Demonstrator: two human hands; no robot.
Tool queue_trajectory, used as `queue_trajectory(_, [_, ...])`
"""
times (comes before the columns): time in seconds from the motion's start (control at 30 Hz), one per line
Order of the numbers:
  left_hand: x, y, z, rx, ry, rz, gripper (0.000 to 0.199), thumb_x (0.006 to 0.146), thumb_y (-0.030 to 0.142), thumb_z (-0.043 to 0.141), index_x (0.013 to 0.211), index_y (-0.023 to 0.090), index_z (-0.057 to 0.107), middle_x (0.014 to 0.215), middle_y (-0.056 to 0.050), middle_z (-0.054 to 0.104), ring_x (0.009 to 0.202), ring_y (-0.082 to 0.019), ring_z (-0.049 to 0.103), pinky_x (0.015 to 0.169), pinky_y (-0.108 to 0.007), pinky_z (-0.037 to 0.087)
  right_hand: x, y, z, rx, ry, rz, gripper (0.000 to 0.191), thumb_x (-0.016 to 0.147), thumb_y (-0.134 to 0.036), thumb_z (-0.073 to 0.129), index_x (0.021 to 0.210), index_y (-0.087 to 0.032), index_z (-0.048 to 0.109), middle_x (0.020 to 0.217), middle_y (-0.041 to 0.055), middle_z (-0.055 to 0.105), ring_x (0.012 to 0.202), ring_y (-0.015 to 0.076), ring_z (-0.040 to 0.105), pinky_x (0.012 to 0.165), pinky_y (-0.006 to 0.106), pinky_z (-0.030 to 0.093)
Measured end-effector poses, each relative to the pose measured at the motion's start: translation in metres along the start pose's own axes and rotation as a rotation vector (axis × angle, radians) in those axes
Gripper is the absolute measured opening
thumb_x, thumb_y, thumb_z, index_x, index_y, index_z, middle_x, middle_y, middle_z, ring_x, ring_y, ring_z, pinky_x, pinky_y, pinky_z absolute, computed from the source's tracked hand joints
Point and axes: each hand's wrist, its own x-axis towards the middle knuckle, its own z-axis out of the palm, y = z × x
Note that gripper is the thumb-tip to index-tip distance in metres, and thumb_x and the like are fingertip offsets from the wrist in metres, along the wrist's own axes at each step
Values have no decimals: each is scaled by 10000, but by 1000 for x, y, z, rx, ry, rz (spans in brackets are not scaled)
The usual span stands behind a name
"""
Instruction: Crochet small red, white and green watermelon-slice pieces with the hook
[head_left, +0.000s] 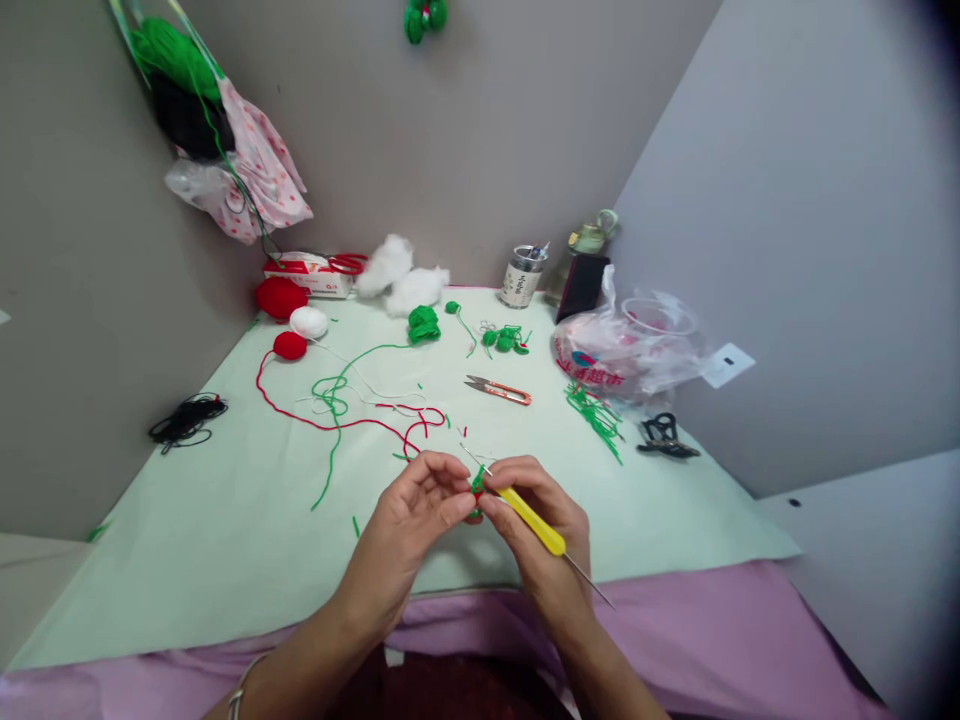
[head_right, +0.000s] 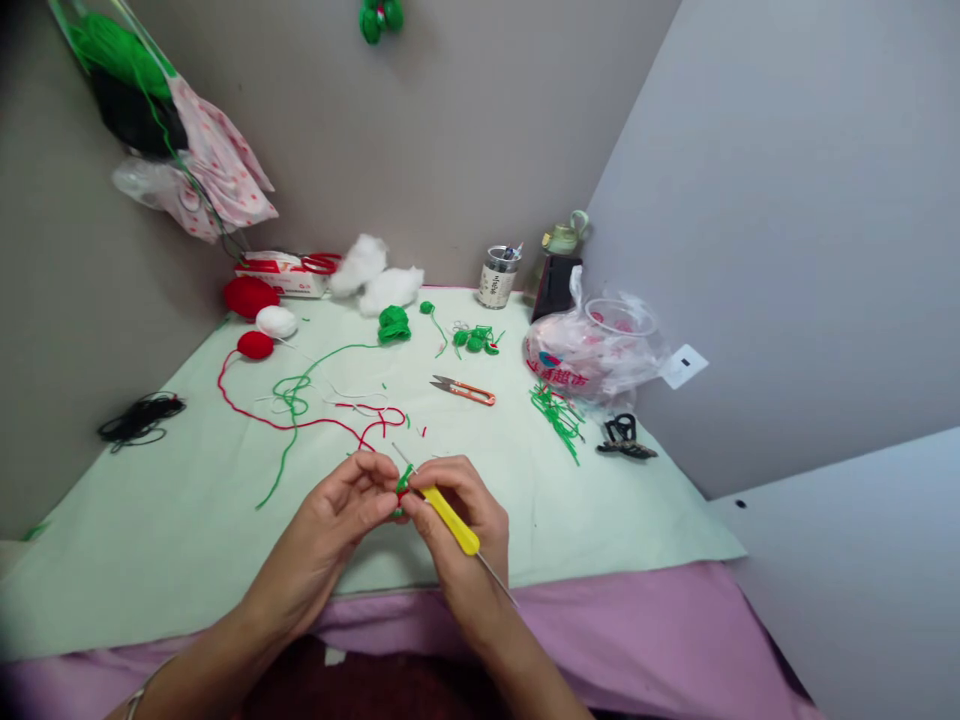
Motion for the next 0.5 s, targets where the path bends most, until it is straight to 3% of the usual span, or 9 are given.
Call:
queue_trajectory(0.23, [4, -4, -1, 110, 41, 61, 163, 835, 281, 845, 921, 227, 718, 909, 6, 696, 920, -168, 648, 849, -263, 514, -3, 0, 0, -94, 19, -31, 117, 894, -139, 763, 925, -248, 737, 906, 15, 707, 824, 156, 685, 690, 242, 559])
queue_trajectory(0.4, [3, 1, 1, 390, 73, 284, 114, 860, 262, 809, 865, 237, 698, 886, 3, 673, 899, -189, 633, 873, -298, 501, -2, 1, -2, -218, -24, -139, 154, 930, -110, 713, 992, -250, 702, 939, 28, 694, 870, 171, 686, 732, 274, 563])
queue_trajectory(0.5, [4, 7, 2, 485, 28, 347, 87, 887, 253, 759, 834, 235, 693, 891, -14, 665, 900, -206, 630, 854, -312, 504, 0, 1, -3, -311, -45, -264, 208, 939, -69, 670, 1037, -251, 685, 944, 36, 696, 887, 184, 692, 762, 307, 574])
